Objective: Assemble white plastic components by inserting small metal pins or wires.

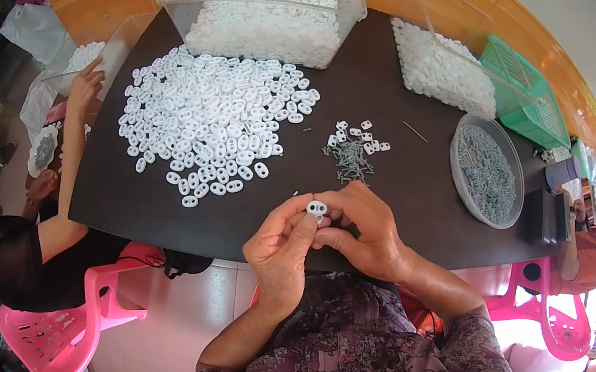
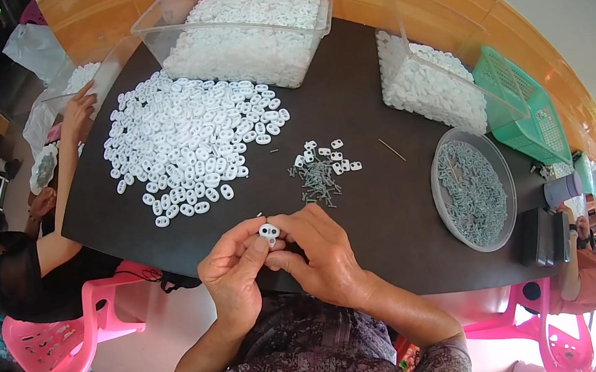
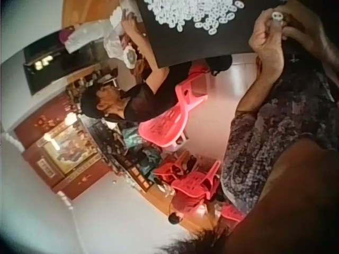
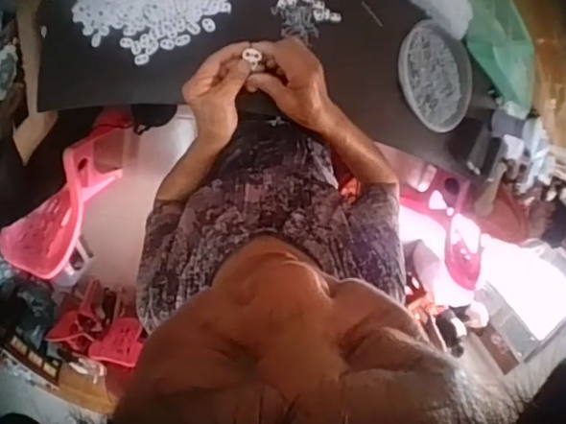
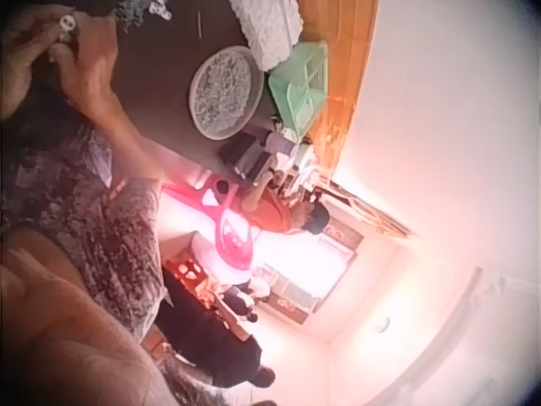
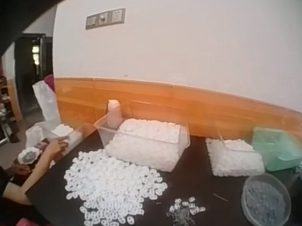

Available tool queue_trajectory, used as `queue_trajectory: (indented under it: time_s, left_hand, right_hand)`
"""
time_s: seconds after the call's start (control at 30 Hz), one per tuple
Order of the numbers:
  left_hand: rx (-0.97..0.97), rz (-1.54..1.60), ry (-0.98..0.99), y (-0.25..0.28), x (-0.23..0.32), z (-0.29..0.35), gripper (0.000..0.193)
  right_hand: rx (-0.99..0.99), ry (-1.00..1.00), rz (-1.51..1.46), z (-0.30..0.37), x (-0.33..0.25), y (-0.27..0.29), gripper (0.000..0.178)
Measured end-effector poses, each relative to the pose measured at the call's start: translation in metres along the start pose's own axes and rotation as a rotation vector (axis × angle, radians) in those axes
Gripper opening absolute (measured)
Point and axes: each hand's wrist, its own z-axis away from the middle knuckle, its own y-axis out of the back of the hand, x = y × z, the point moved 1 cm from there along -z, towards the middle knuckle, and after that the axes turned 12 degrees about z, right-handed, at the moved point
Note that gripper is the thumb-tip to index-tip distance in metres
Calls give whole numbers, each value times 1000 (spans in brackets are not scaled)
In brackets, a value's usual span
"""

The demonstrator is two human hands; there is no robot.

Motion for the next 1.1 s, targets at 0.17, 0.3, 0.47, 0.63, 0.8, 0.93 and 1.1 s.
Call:
queue_trajectory:
  time_s: [0.17, 0.3, 0.47, 0.63, 0.8, 0.93, 1.1]
  left_hand:
    - [22, -2, -31, -6, 4, -1, 22]
    - [32, -8, -20, -4, 4, 0, 22]
    - [-43, 21, 14, 6, 2, -3, 23]
    - [-12, -11, -79, 2, 3, 1, 25]
    - [-16, 19, -125, 4, 0, 3, 25]
    - [-6, 0, -179, 4, -1, 5, 27]
    - [-35, -83, -276, 7, -5, 5, 22]
  right_hand:
    - [132, 156, 145, 2, 6, -5, 39]
    - [176, 190, 187, 1, 4, -7, 38]
    - [139, 165, 142, 2, 5, -4, 37]
    - [141, 173, 119, 2, 4, -6, 37]
    - [163, 219, 118, 3, 2, -8, 38]
    - [181, 250, 110, 5, 2, -10, 39]
    - [202, 275, 108, 7, 3, -13, 39]
